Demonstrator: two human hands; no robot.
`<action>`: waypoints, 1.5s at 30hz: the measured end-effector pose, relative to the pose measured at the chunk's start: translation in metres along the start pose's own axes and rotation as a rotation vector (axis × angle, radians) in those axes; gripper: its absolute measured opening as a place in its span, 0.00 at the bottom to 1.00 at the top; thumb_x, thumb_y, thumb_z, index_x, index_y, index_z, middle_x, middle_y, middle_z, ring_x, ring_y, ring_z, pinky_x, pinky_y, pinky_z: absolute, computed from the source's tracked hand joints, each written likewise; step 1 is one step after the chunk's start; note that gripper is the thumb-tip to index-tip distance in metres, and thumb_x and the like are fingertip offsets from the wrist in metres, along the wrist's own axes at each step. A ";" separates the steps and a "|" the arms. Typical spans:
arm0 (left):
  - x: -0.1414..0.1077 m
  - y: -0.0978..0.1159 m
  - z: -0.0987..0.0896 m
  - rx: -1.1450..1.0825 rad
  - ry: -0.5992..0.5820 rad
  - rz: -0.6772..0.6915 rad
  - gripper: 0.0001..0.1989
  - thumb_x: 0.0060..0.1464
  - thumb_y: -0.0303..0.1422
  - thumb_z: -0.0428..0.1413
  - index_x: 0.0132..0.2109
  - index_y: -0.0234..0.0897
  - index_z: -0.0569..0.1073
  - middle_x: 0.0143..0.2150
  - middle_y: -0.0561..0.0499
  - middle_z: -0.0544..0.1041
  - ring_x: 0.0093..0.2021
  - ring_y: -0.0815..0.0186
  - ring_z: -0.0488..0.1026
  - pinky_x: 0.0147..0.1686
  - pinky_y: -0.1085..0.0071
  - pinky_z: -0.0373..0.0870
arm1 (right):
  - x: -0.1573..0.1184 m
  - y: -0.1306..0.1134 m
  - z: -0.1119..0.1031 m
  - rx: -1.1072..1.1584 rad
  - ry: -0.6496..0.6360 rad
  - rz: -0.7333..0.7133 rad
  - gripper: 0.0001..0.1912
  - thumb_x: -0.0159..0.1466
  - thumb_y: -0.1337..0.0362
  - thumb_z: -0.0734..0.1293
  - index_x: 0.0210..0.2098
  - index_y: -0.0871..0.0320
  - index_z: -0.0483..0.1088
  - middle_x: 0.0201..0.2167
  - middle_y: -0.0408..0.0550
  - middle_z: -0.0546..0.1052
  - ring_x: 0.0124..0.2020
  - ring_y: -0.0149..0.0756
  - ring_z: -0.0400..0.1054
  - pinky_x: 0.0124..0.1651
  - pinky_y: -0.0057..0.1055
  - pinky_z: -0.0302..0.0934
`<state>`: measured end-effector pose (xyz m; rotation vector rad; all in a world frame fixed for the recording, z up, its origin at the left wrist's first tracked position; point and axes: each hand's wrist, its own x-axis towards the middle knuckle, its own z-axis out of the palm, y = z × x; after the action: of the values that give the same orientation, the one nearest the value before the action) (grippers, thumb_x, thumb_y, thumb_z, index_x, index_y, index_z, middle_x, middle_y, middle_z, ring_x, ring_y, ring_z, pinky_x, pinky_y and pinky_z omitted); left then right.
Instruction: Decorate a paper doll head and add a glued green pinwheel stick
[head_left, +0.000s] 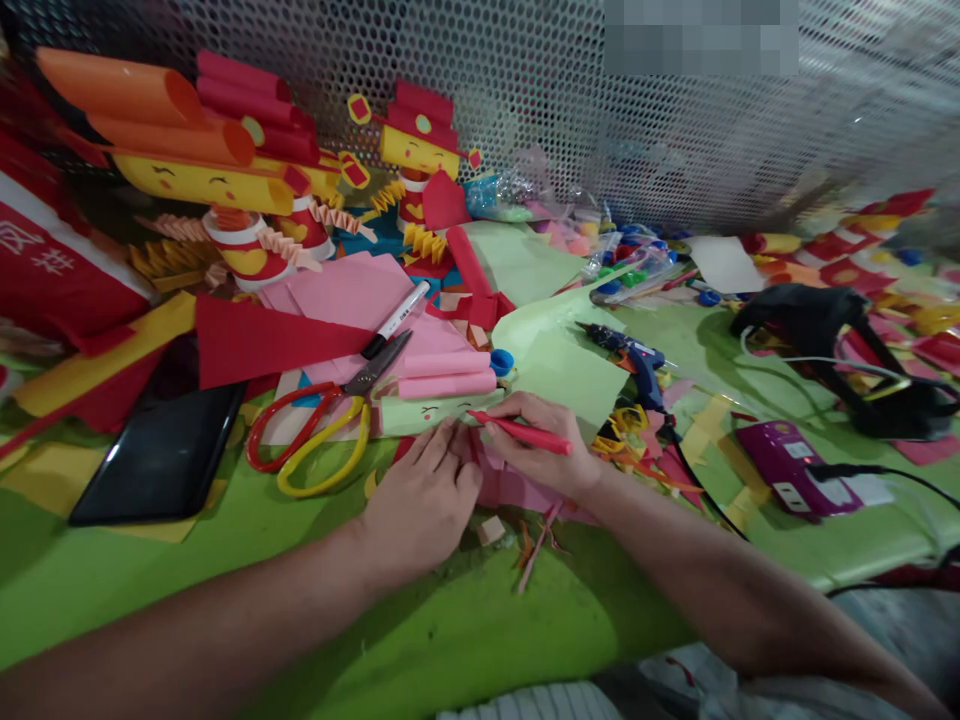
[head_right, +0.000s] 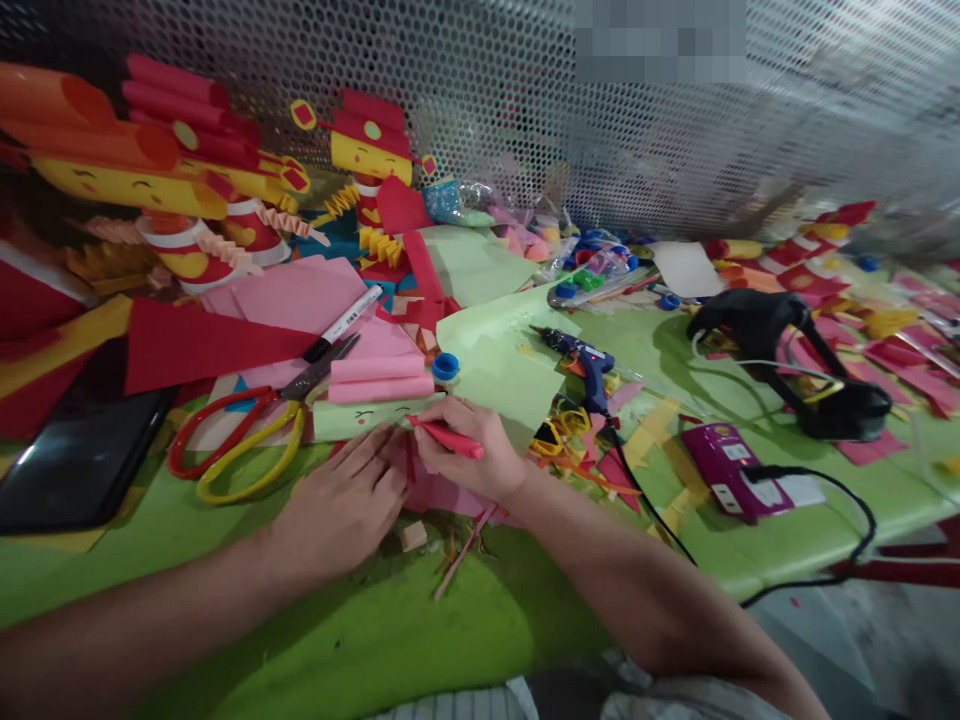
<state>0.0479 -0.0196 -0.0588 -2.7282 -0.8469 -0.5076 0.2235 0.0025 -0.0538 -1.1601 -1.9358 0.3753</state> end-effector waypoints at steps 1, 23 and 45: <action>0.000 0.000 0.000 0.003 0.006 0.004 0.13 0.50 0.24 0.47 0.41 0.23 0.71 0.43 0.31 0.75 0.48 0.50 0.72 0.48 0.59 0.67 | 0.000 0.000 0.000 -0.001 -0.003 0.004 0.04 0.55 0.70 0.64 0.30 0.56 0.68 0.23 0.42 0.75 0.22 0.28 0.69 0.28 0.24 0.66; 0.000 0.000 0.000 -0.036 -0.012 0.002 0.12 0.51 0.24 0.46 0.40 0.24 0.71 0.43 0.31 0.75 0.49 0.50 0.71 0.48 0.57 0.67 | 0.000 -0.002 0.000 -0.013 0.011 0.021 0.04 0.54 0.71 0.63 0.29 0.57 0.67 0.21 0.42 0.74 0.21 0.28 0.69 0.26 0.23 0.64; 0.001 0.000 0.000 -0.042 -0.026 -0.007 0.12 0.51 0.23 0.46 0.41 0.24 0.71 0.43 0.31 0.75 0.49 0.51 0.70 0.48 0.57 0.67 | -0.002 -0.001 -0.001 -0.028 0.013 0.037 0.03 0.54 0.70 0.63 0.28 0.56 0.67 0.21 0.42 0.74 0.21 0.28 0.68 0.25 0.24 0.64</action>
<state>0.0481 -0.0189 -0.0582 -2.7769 -0.8619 -0.4972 0.2241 0.0007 -0.0535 -1.2145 -1.9165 0.3611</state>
